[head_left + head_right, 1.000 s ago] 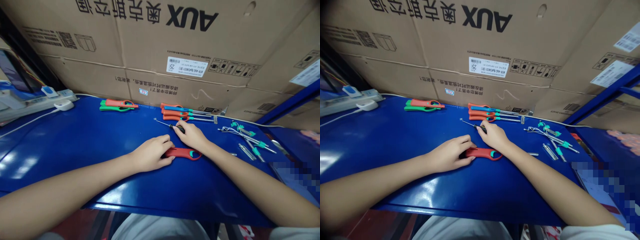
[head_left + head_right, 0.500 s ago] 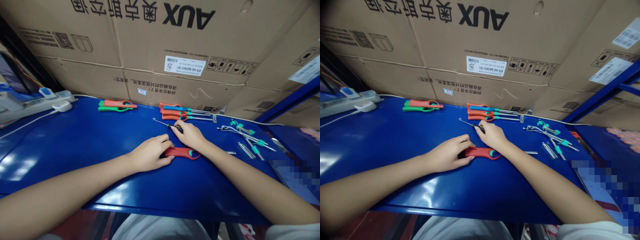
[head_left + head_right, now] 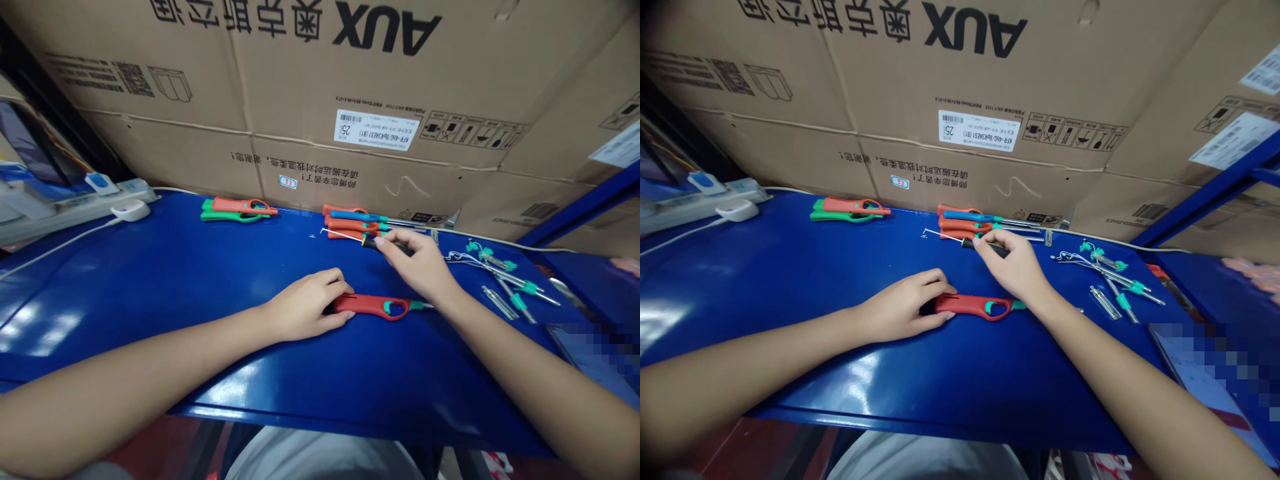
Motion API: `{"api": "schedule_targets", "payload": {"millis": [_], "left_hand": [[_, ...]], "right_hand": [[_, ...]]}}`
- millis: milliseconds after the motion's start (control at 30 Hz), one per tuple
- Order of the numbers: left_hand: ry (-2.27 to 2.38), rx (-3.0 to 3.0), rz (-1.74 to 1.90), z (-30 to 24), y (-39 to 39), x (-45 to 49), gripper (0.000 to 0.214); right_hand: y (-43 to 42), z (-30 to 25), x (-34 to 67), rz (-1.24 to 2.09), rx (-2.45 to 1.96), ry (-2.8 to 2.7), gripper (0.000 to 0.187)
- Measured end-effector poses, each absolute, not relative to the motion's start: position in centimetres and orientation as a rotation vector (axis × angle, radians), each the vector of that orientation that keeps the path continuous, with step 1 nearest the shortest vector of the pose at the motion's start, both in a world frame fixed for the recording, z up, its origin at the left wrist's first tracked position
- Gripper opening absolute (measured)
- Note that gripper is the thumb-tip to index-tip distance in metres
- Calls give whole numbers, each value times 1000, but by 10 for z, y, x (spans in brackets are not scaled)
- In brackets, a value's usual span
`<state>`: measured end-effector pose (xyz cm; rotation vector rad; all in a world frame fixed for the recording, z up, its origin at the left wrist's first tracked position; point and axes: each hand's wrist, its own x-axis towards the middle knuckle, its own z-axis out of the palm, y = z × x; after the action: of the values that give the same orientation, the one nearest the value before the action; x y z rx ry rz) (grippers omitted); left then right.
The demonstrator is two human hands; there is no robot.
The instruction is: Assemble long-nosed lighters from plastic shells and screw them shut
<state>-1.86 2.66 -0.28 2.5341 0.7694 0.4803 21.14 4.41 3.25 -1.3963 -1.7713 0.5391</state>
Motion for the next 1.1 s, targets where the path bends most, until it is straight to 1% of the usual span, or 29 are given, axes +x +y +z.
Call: {"api": "schedule_targets", "payload": {"millis": [33,100,200,333,400,467,533,633,667,767,933,1100], "left_hand": [[751,2529,489,-4,27,-18,32],[717,2519,510,-6,28,-18,38],[674,2512,544,-9,27,-17,45],[618,2518,524,-10,23,-15,50],[600,2492,521,-8,19,-14,55],[622,2389,600,-5,15,-13,60],[677,2203,720,-2,10,-11,55],[760,1887,815,5,6,-8,32],[786,1797,826,7,4,-7,28],[835,1607,826,11,2,-6,27],[829,1536,822,11,1,-7,26],[788,1544,883,11,2,-6,16]], "right_hand": [[39,38,214,581,-1391,-1714,36],[27,48,220,791,-1359,-1463,34],[12,59,224,982,-1237,-1167,29],[5,58,224,1137,-1061,-934,27],[5,51,223,1168,-1005,-886,27],[5,43,223,1168,-976,-887,28],[5,38,223,1159,-961,-901,29],[2,37,224,1161,-947,-872,28],[2,38,224,1167,-948,-854,28],[1,42,225,1183,-961,-818,27],[1,42,224,1190,-975,-835,28],[2,39,224,1171,-1012,-898,29]]}}
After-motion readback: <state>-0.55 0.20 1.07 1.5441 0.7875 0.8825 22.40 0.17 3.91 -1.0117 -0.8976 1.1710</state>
